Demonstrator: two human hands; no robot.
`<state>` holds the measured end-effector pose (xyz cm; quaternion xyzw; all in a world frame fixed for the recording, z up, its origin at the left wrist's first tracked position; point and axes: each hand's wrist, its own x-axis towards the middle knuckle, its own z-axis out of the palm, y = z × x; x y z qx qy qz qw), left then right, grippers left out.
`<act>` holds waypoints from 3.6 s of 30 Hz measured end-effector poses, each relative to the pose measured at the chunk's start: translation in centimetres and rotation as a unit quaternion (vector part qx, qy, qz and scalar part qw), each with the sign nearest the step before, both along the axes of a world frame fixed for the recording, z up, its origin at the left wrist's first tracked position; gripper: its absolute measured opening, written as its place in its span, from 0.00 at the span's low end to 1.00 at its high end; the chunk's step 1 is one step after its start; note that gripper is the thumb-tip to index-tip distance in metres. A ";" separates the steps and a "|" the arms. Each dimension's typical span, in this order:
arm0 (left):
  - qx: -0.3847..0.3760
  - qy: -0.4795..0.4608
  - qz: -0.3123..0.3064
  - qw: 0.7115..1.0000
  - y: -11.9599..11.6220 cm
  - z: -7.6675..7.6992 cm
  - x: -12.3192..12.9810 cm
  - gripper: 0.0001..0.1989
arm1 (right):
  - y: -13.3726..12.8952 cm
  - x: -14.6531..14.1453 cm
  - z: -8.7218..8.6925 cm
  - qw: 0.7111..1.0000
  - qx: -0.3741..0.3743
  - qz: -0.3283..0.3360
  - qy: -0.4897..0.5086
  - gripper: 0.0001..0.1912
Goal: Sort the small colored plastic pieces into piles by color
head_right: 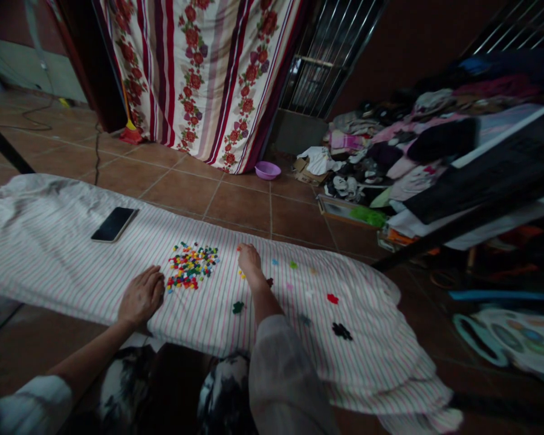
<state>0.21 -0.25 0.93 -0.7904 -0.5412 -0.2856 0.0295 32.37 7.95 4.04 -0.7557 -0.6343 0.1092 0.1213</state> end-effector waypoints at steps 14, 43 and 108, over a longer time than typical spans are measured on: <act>0.000 -0.019 0.001 1.000 -0.1 0.0 0.1 0.13 | -3.8 -6.4 -0.1 0.991 0.002 0.117 0.069 0.12; 0.000 -0.003 0.015 1.000 0.0 -0.1 0.2 0.13 | -8.7 -11.4 0.2 0.969 0.013 0.234 0.073 0.08; 0.026 0.002 -0.036 0.999 0.2 -0.4 -0.3 0.11 | -7.1 -8.2 1.3 0.984 0.110 0.043 0.132 0.11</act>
